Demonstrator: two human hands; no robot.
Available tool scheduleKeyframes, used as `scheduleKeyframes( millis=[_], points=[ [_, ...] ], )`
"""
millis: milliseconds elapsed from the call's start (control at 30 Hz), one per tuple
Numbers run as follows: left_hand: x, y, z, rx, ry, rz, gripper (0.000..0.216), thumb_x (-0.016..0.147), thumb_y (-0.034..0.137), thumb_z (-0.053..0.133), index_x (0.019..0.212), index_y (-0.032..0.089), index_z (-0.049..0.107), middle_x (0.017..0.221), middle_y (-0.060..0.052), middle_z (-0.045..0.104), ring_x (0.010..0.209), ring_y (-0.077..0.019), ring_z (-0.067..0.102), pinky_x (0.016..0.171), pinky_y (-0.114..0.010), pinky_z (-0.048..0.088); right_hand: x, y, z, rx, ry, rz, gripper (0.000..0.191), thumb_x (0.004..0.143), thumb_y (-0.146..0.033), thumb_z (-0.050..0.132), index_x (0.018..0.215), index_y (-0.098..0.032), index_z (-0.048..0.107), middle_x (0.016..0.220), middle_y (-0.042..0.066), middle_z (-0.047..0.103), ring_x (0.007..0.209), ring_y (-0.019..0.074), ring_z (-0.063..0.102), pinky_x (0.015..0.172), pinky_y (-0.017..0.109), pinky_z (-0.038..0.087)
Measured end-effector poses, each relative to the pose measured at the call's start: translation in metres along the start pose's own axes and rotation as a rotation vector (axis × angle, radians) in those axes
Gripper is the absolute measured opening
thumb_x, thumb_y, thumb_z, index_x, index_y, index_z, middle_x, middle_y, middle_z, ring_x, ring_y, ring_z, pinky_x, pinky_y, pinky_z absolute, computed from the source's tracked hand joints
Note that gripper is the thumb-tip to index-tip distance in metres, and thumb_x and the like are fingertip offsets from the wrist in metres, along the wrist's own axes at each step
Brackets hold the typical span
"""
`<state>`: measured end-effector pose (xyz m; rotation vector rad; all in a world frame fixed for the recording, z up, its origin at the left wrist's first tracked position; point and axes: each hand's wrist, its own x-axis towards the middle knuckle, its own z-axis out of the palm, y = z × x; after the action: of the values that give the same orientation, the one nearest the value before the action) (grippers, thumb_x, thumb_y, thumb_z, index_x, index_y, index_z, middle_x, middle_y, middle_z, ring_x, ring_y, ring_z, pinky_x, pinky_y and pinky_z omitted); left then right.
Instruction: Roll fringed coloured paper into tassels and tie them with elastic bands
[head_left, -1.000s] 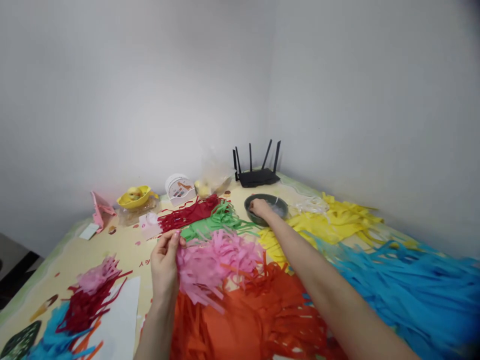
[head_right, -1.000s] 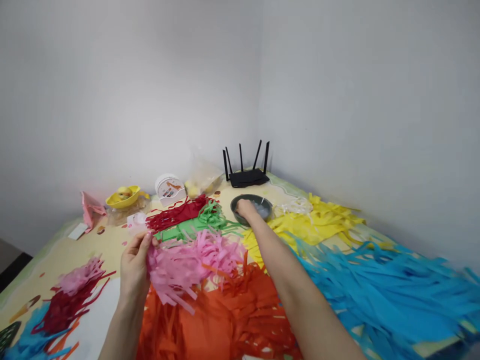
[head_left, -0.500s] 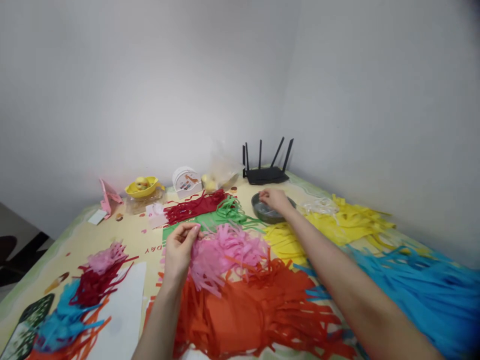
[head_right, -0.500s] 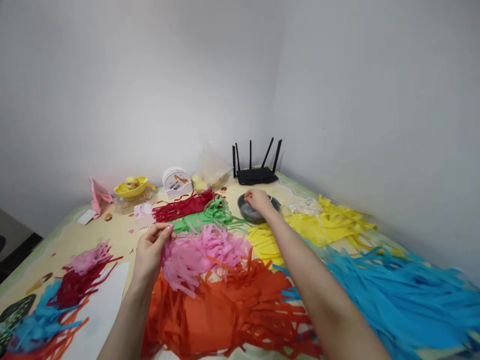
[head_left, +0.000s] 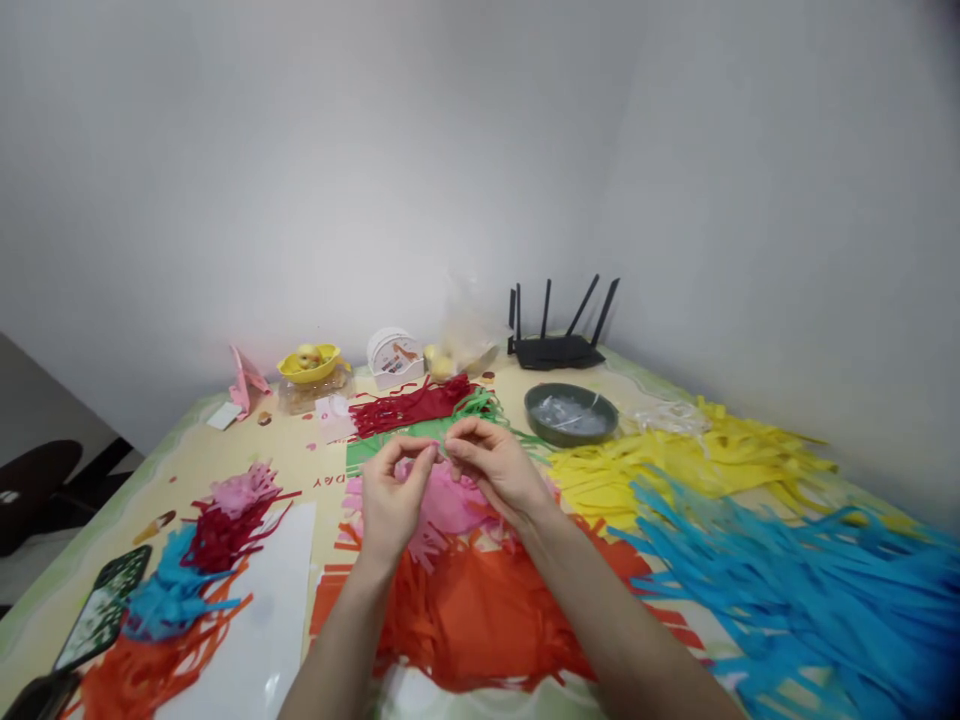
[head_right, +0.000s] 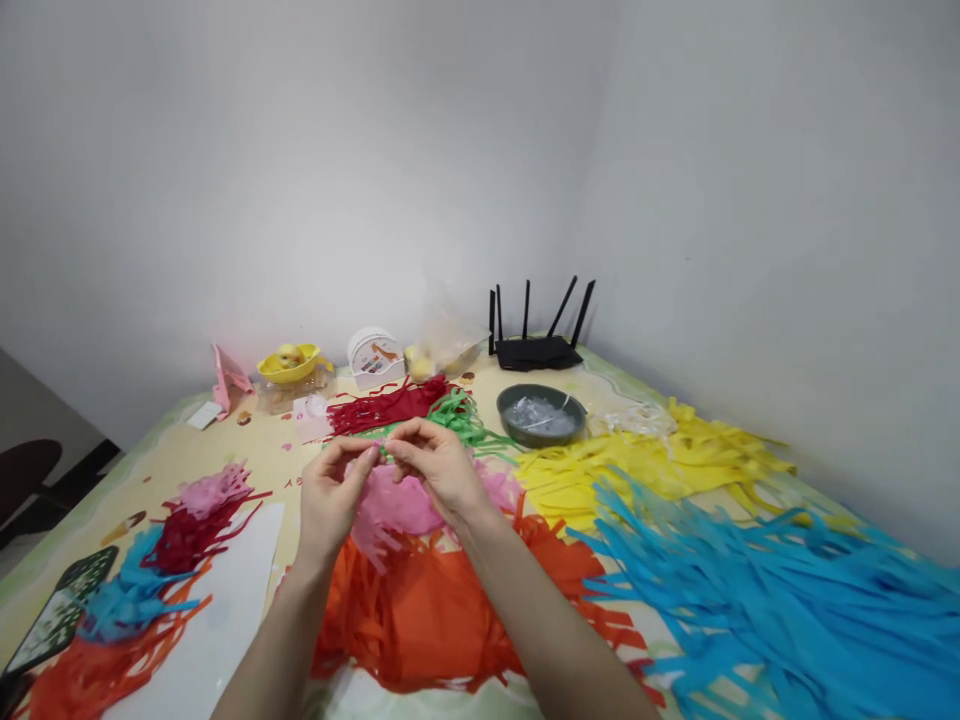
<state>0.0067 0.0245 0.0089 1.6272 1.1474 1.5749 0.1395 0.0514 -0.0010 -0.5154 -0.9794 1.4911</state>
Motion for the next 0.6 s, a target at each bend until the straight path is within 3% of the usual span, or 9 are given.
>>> scheduleKeyframes(
  millis=[233,600],
  points=[
    [-0.005,0.006,-0.001,0.164,0.009,0.091,0.009,0.082,0.024,0.063,0.079,0.017,0.068,0.077,-0.002,0.071,0.074,-0.0156,0.064,0.072,-0.025,0.047,-0.003,0.007,0.004,0.145,0.039,0.080,0.027,0.048,-0.025,0.090,0.061,-0.018,0.068,0.057,-0.004,0.066,0.048,0.0064,0.058,0.049,0.016,0.050],
    [-0.006,0.001,-0.006,0.415,-0.042,0.210,0.009,0.084,0.021,0.061,0.078,0.019,0.067,0.080,-0.003,0.071,0.080,-0.0184,0.063,0.076,-0.029,0.045,-0.001,0.006,-0.006,-0.069,-0.015,0.000,0.020,0.056,-0.026,0.087,0.067,-0.019,0.072,0.061,-0.002,0.068,0.055,0.0093,0.061,0.057,0.020,0.050]
  ],
)
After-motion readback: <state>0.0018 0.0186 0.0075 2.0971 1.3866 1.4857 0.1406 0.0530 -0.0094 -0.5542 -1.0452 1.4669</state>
